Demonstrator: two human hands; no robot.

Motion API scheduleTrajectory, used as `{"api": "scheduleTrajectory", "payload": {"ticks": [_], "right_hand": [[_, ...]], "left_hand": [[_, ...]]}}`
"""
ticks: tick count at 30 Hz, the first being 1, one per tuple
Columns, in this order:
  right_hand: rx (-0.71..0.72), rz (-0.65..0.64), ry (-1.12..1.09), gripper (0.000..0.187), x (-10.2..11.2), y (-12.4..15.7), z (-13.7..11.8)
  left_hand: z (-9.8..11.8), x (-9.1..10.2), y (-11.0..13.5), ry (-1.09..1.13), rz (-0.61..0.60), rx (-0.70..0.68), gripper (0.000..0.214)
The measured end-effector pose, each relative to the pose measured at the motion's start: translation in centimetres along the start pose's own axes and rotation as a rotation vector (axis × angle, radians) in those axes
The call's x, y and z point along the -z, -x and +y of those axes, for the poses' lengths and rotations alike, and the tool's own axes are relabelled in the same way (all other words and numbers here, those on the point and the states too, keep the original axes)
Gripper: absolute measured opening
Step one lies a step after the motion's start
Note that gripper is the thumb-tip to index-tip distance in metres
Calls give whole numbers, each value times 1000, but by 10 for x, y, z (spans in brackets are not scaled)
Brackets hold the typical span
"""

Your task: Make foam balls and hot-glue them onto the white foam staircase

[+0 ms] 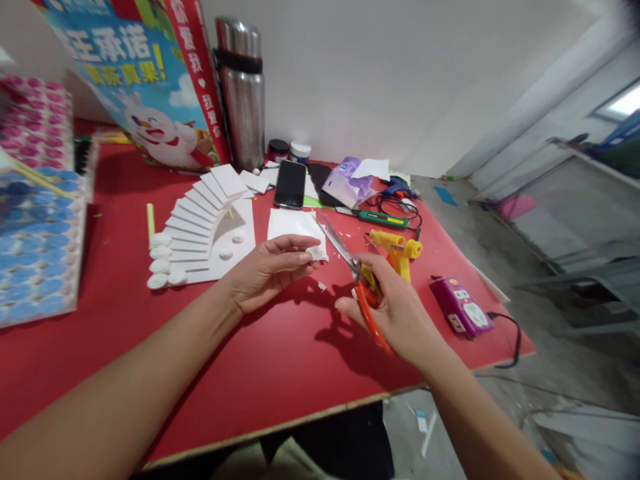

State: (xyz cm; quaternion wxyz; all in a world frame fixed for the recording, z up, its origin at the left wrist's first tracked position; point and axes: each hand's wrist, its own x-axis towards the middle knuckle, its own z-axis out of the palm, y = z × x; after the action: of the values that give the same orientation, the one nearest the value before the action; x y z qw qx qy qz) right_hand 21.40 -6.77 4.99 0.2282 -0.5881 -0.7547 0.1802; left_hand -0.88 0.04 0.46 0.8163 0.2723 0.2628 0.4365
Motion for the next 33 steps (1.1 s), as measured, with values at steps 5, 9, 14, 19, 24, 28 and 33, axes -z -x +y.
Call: {"api": "scheduleTrajectory", "payload": {"ticks": [5,9,14,19,24,28,33], "right_hand": [[132,1,110,65,-7,1,3],[135,21,160,63,-12,0,3],[148,49,165,64,-15,-2,2],[148,54,160,64,-15,-2,3],[138,57,169,63,-16,-3,5],[156,80,180,57,-16,-2,6],[122,89,97,45,-16,-2,5]], "left_hand": [[-1,0,-1,80,-11,-31,23],[-1,-1,-1,92,-37,-22,24],[-2,-3,-1,85,-20,-25,24],[-2,-3,0,54,-5,-59,26],[-4,-2,0,20,10,-71,26],[-4,-3,-1,30,28,-69,24],[-2,-4,-1,55,13,-49,23]]}}
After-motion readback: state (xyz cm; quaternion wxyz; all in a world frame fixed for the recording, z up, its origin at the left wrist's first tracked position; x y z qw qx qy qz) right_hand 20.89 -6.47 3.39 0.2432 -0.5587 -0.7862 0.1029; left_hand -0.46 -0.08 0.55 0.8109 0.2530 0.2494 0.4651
